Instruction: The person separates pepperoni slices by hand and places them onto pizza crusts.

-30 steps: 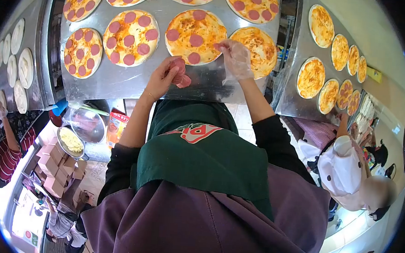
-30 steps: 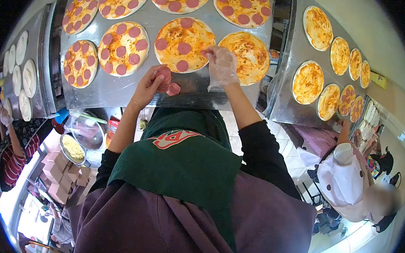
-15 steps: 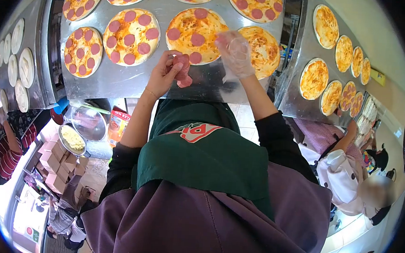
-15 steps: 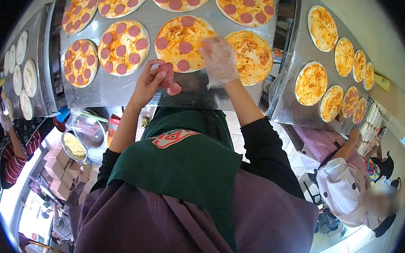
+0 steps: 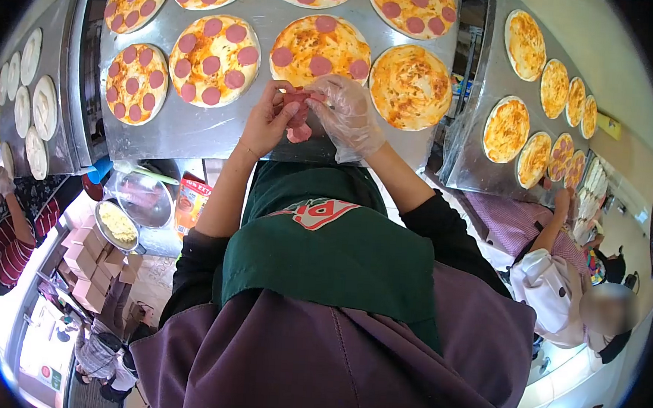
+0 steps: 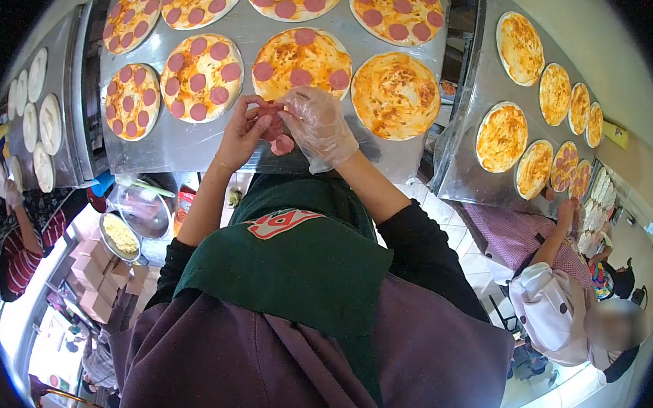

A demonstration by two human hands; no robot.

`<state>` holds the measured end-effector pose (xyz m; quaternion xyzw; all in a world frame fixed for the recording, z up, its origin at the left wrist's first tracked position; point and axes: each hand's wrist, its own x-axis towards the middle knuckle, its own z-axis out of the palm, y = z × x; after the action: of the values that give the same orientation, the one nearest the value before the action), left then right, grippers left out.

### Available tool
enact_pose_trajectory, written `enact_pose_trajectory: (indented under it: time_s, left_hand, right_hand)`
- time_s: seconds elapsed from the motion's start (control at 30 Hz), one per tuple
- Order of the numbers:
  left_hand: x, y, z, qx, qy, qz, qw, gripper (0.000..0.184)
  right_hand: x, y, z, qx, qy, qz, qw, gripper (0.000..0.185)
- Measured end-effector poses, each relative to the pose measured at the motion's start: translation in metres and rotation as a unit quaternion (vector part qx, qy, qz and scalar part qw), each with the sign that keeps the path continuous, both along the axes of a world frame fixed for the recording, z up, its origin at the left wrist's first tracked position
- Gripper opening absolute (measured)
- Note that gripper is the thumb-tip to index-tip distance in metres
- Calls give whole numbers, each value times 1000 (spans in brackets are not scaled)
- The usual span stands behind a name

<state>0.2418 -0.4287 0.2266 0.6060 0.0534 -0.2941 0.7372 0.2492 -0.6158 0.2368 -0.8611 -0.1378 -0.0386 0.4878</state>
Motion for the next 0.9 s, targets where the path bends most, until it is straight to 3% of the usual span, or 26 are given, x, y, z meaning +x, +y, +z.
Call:
enact_pose_trajectory:
  time_s: [0.2,0.47,0.63,0.9]
  left_hand:
    - [-1,4,1,33,-36,-37,998,30]
    - [-8,8,-7,40,-85,-82,992,47]
    - [-7,8,2,87,-77,-98,988,48]
    - [-6,10,-3,131,-106,-105,980,46]
  right_hand:
    - [3,1,3,19,44,25,999,19]
    - [-2,3,-11,65,107,44,991,18]
    - [-7,6,-2,19,91,50,994,18]
    - [-12,10,-17,68,105,30,992,18]
